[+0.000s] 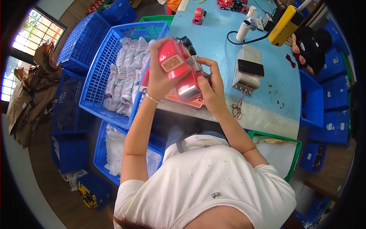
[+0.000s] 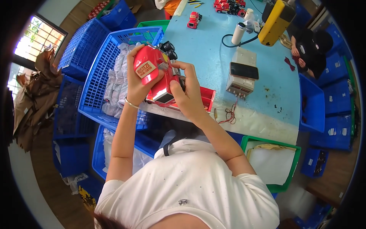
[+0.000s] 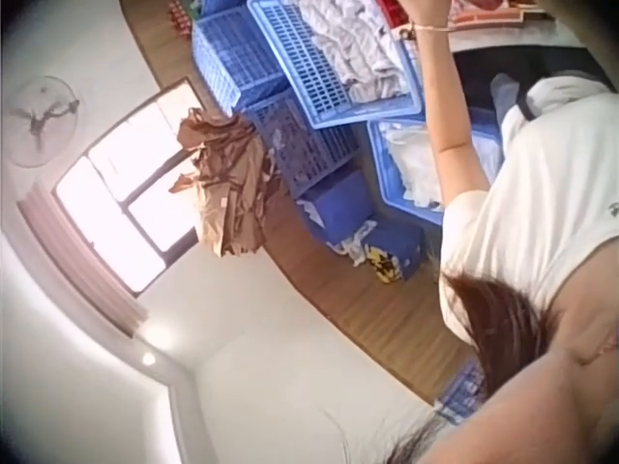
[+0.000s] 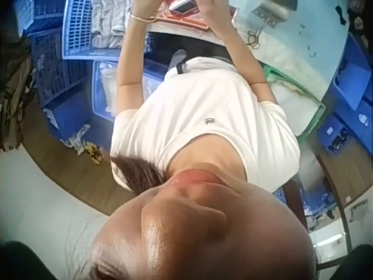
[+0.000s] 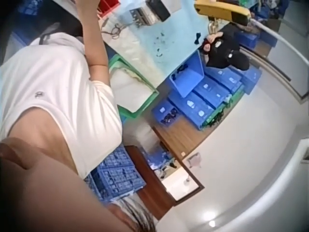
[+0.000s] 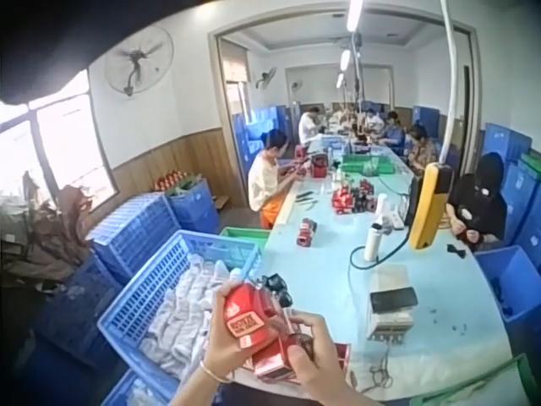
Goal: Assembling toy fire trucks and packaging them into plastic bags for storage in crates.
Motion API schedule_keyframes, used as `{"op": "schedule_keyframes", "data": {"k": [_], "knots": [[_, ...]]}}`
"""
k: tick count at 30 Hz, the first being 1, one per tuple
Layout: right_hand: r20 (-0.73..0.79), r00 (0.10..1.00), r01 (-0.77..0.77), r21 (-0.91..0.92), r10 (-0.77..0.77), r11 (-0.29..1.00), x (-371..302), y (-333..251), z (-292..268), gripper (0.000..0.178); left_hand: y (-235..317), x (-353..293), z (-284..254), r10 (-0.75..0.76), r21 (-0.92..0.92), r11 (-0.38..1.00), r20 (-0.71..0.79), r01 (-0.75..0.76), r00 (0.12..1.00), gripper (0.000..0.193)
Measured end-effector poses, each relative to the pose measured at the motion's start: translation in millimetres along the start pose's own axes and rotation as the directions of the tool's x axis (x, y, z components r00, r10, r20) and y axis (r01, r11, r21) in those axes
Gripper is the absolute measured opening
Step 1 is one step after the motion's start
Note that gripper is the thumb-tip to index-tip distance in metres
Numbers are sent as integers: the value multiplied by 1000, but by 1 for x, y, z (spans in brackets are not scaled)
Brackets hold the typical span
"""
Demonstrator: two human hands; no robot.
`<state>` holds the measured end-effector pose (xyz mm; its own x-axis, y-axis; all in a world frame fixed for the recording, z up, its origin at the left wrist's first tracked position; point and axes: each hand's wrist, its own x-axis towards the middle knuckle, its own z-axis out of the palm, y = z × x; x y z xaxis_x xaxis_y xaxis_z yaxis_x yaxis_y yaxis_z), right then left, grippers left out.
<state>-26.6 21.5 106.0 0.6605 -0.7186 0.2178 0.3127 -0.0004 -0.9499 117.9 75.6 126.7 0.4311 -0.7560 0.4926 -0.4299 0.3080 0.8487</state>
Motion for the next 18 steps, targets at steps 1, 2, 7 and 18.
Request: {"op": "schedule_keyframes", "data": {"k": [1,2,7,18], "knots": [[19,1000,11,-42,-10,999,1,0,-1,38,2,-5,-3,-3,4,1000,-3,3,1000,81],[24,1000,8,-39,-7,999,3,3,-3,38,6,-11,-8,12,-6,1000,8,-11,1000,77],[236,891,449,-338,-387,827,2,16,-1,43,25,-38,-32,-253,-277,933,-44,232,966,60],[351,834,432,65,-426,900,17,20,61,39,13,-117,-79,-543,-880,474,-292,1,787,37]]}}
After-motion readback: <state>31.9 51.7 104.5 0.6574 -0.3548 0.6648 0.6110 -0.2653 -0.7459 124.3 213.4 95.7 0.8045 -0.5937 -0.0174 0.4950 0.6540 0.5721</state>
